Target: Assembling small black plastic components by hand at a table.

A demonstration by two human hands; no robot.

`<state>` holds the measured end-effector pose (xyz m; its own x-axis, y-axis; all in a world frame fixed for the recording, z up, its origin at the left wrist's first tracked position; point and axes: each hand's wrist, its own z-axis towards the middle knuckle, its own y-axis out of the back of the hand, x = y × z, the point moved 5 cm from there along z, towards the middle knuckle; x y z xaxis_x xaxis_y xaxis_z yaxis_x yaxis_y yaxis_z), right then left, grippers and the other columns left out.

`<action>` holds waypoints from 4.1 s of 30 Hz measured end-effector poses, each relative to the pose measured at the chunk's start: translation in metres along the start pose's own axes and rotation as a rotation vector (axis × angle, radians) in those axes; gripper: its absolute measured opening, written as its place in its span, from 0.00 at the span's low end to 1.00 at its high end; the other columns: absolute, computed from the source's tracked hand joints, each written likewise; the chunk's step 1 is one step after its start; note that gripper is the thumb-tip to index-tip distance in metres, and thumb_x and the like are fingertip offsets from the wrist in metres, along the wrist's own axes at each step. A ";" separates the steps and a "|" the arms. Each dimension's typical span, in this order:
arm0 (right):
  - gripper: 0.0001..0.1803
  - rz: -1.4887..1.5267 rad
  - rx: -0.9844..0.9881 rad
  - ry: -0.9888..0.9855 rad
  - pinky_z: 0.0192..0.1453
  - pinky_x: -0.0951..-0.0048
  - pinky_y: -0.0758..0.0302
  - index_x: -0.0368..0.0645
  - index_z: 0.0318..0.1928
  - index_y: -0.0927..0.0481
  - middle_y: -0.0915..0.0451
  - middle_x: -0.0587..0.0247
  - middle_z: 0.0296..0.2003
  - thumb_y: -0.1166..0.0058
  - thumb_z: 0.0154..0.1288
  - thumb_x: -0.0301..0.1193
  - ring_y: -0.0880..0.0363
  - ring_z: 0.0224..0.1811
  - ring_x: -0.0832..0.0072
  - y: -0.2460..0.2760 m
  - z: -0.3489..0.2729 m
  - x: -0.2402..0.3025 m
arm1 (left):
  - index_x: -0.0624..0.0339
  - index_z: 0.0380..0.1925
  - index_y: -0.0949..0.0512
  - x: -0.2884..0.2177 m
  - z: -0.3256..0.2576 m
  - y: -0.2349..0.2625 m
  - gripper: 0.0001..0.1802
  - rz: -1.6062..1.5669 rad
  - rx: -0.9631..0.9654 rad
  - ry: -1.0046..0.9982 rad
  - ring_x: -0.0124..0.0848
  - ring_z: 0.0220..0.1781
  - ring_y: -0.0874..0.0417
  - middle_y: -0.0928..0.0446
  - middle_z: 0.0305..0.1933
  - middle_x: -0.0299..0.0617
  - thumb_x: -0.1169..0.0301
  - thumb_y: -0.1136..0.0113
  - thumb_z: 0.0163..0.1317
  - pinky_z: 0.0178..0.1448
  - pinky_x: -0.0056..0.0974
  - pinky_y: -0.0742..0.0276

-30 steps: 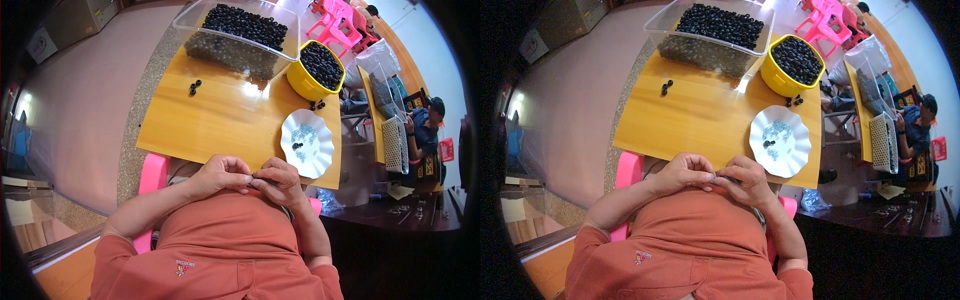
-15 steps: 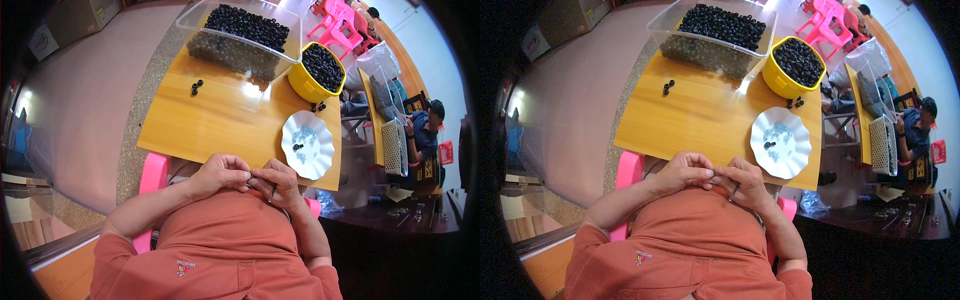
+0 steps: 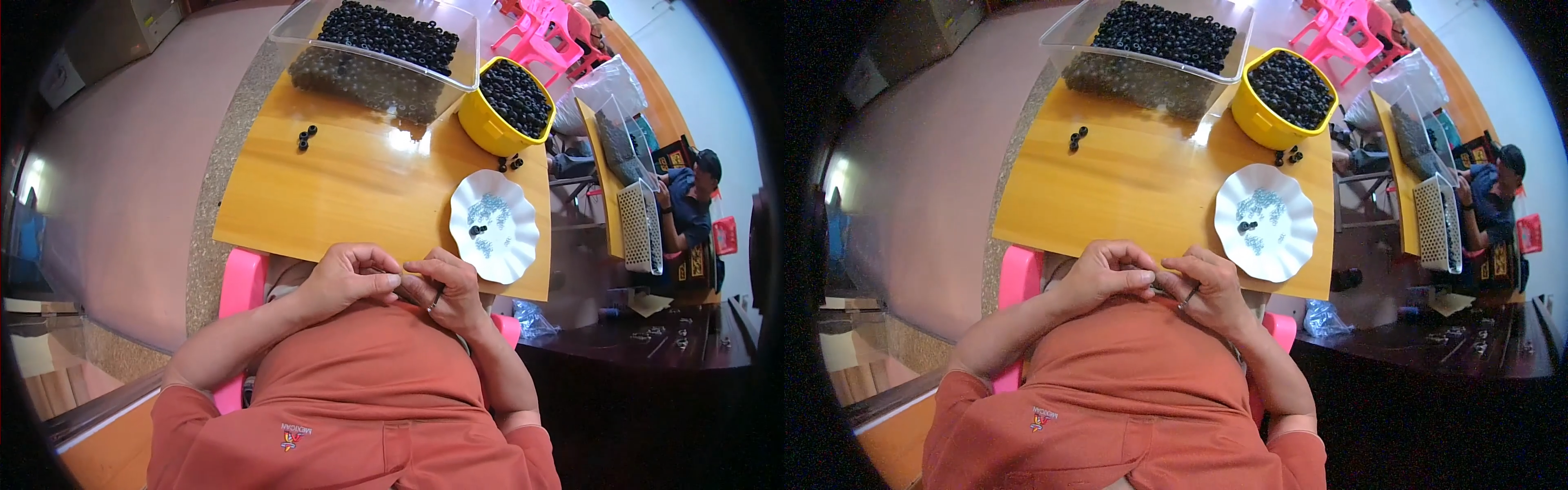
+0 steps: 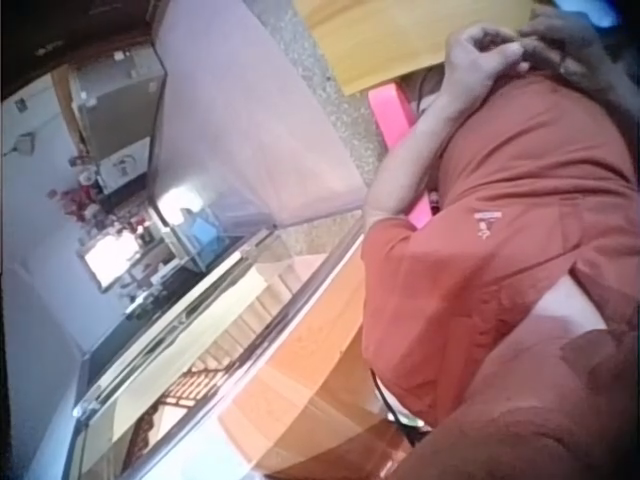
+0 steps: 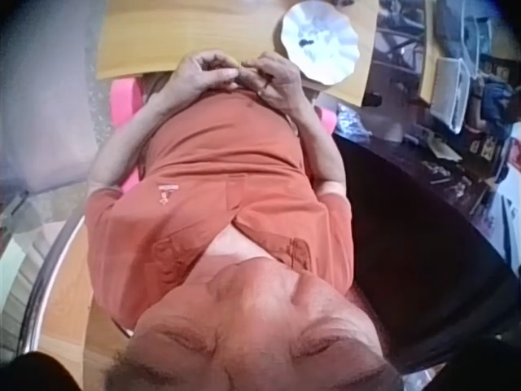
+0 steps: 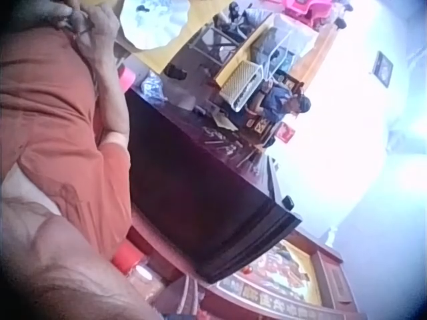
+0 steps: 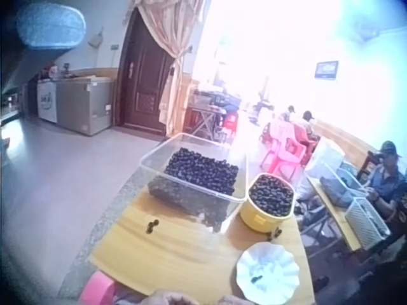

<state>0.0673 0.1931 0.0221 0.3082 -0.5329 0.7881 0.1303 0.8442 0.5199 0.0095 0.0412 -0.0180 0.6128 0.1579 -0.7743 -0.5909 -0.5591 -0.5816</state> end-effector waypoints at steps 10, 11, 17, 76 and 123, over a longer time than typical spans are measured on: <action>0.05 0.030 -0.015 -0.079 0.25 0.75 0.34 0.37 0.35 0.17 0.26 0.62 0.21 0.38 0.60 0.25 0.29 0.21 0.76 -0.001 0.002 0.004 | 0.62 0.31 0.23 -0.029 -0.017 -0.022 0.12 0.608 -0.120 -0.502 0.24 0.38 0.21 0.23 0.36 0.40 0.81 0.29 0.48 0.39 0.26 0.22; 0.04 0.018 -0.001 -0.085 0.25 0.74 0.34 0.37 0.35 0.18 0.26 0.62 0.21 0.39 0.61 0.26 0.28 0.22 0.76 -0.001 0.002 0.004 | 0.62 0.30 0.23 -0.036 -0.020 -0.027 0.12 0.722 -0.134 -0.596 0.24 0.37 0.21 0.24 0.34 0.41 0.81 0.29 0.47 0.38 0.26 0.23; 0.04 -0.016 -0.007 -0.182 0.29 0.66 0.31 0.36 0.33 0.20 0.26 0.54 0.23 0.42 0.61 0.24 0.26 0.24 0.62 -0.001 0.002 -0.002 | 0.63 0.30 0.23 -0.039 -0.028 -0.034 0.13 0.826 -0.138 -0.652 0.29 0.36 0.18 0.21 0.37 0.44 0.78 0.27 0.46 0.38 0.29 0.21; 0.12 0.171 0.100 0.134 0.36 0.74 0.23 0.39 0.43 0.20 0.20 0.55 0.35 0.40 0.57 0.18 0.18 0.34 0.67 0.007 0.006 0.014 | 0.63 0.31 0.22 -0.009 -0.003 -0.009 0.04 0.180 -0.025 -0.181 0.18 0.31 0.22 0.20 0.30 0.34 0.76 0.36 0.59 0.35 0.25 0.24; 0.04 0.216 -0.079 -0.004 0.31 0.78 0.30 0.36 0.36 0.22 0.21 0.60 0.32 0.42 0.60 0.21 0.26 0.28 0.76 0.017 0.000 -0.008 | 0.64 0.46 0.24 -0.002 0.005 -0.004 0.12 -0.454 0.109 0.026 0.34 0.45 0.17 0.21 0.47 0.44 0.79 0.42 0.62 0.54 0.38 0.17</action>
<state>0.0670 0.2114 0.0248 0.3331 -0.3390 0.8798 0.1347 0.9407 0.3115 0.0085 0.0468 -0.0155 0.8344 0.3451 -0.4298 -0.3108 -0.3494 -0.8839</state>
